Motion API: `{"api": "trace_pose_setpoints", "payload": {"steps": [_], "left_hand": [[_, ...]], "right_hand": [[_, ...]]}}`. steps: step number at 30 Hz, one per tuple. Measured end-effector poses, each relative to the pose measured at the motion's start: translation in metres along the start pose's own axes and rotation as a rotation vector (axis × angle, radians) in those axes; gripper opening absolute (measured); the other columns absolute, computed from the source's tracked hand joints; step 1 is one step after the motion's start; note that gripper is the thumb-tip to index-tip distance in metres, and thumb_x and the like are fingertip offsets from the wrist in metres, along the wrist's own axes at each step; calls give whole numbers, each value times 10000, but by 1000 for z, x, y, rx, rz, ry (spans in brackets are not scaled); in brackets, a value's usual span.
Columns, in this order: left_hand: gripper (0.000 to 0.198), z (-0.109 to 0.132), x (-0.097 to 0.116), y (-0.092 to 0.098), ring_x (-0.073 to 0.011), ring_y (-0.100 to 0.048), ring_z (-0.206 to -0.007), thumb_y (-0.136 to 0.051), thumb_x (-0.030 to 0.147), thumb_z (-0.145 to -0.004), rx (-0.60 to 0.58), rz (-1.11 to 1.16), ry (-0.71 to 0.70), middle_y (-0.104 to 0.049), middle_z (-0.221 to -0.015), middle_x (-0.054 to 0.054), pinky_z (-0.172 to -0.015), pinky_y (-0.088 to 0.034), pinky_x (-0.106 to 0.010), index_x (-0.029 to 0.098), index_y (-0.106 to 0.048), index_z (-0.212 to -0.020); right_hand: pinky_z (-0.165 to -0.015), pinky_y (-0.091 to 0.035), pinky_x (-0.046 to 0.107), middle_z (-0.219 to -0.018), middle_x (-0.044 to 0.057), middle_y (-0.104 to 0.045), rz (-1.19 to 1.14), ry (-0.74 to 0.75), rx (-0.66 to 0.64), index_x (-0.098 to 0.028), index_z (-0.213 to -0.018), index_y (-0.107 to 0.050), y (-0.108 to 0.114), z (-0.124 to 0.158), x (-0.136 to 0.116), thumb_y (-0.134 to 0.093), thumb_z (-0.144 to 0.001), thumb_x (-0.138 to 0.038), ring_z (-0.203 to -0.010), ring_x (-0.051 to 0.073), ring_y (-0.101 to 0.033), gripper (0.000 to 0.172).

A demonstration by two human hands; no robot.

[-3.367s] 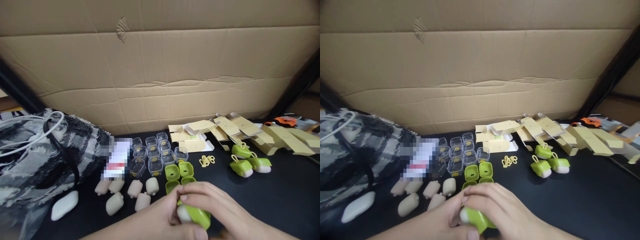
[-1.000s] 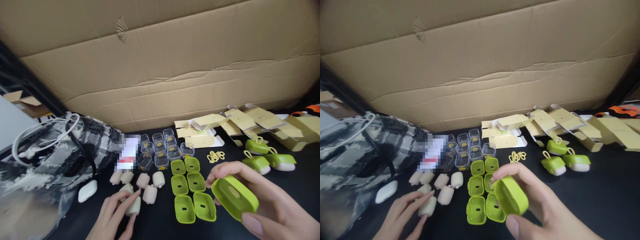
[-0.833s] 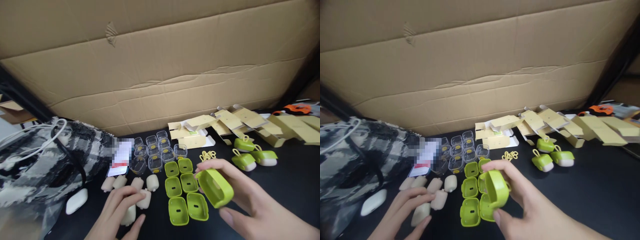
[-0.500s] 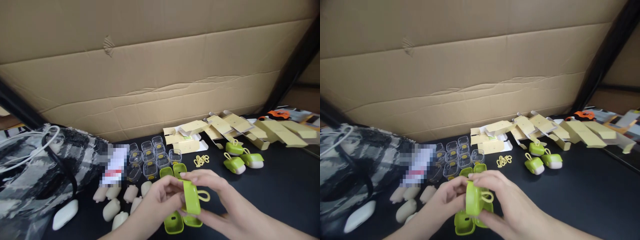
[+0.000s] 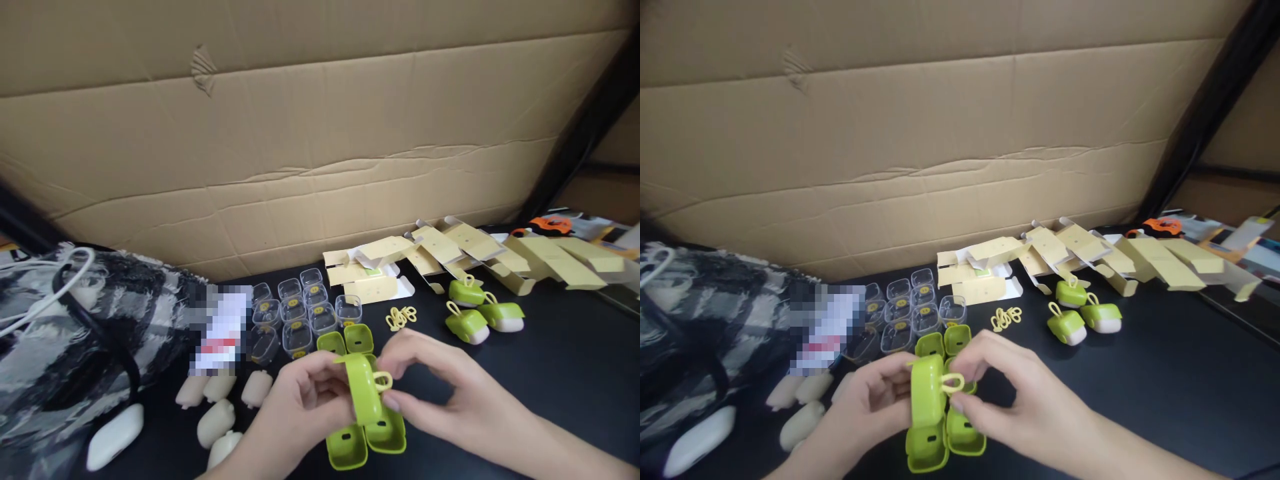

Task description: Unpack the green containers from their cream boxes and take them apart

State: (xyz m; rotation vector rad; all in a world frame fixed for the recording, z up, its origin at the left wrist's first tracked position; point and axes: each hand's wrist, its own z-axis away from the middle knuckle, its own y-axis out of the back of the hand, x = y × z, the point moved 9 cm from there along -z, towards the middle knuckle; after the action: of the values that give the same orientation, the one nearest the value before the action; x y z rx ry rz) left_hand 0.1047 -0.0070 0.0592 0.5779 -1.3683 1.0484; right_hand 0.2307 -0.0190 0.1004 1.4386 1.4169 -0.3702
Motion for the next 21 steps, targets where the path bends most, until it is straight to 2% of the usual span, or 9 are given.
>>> {"api": "trace_pose_setpoints", "payload": {"steps": [1,3,7,13,14,16,17,20,21], "left_hand": [[203,0,1,0,-165,-686,-864,-789,289,-726,-17,-14,-7,-758,-901,-14,-817,-508,-266,211,-725,-902],[210,1,0,-1,-165,-683,-854,-758,268,-758,-49,-77,-12,-755,-916,-11,-812,-506,-269,224,-726,-961],[242,4,-4,2,-150,-669,-816,-736,196,-761,-36,-263,3,-746,-879,17,-782,-499,-242,243,-724,-998],[169,9,-1,3,-140,-650,-796,-702,170,-760,9,-491,14,-720,-820,42,-733,-483,-203,237,-729,-913],[167,9,-1,3,-141,-648,-793,-689,167,-768,12,-496,17,-719,-816,42,-725,-481,-204,237,-729,-913],[170,8,-3,2,-151,-651,-802,-653,173,-796,9,-472,22,-724,-828,36,-731,-484,-217,239,-726,-934],[173,7,-4,1,-157,-654,-813,-636,180,-809,5,-451,22,-726,-841,31,-742,-488,-227,238,-721,-947],[188,5,-7,-3,-175,-658,-847,-603,176,-819,-22,-414,21,-721,-876,13,-790,-500,-263,225,-700,-972],[195,5,-8,-4,-179,-655,-850,-596,161,-813,-29,-427,17,-713,-878,8,-797,-502,-273,219,-692,-973]], "right_hand": [[-709,-535,212,-836,-4,-643,-41,-37,-19,-222,-919,-607,-1,-1,4,-621,-835,-134,-762,113,-628,122],[-661,-529,214,-784,8,-656,-114,-81,-33,-193,-824,-637,-2,-3,8,-623,-845,-160,-701,110,-628,42],[-631,-514,214,-765,30,-680,-194,-138,-43,-164,-760,-676,-9,-2,10,-655,-819,-166,-675,115,-644,62],[-584,-509,228,-720,41,-665,-237,-314,-88,-146,-701,-670,-22,3,25,-671,-806,-266,-621,123,-622,159],[-587,-513,231,-715,38,-661,-229,-326,-99,-150,-703,-661,-23,3,27,-662,-816,-283,-621,125,-618,174],[-645,-535,241,-765,31,-664,-184,-283,-102,-167,-820,-659,-20,2,23,-656,-821,-261,-681,135,-629,94],[-707,-543,251,-834,31,-667,-140,-224,-93,-185,-938,-645,-17,1,18,-661,-809,-223,-750,144,-639,135],[-893,-511,281,-1114,51,-609,78,32,-90,-270,-1295,-452,-11,1,-8,-695,-734,-115,-1025,175,-602,631],[-905,-508,284,-1161,61,-585,167,115,-125,-289,-1338,-411,-14,2,-17,-716,-719,-123,-1072,187,-583,709]]}}
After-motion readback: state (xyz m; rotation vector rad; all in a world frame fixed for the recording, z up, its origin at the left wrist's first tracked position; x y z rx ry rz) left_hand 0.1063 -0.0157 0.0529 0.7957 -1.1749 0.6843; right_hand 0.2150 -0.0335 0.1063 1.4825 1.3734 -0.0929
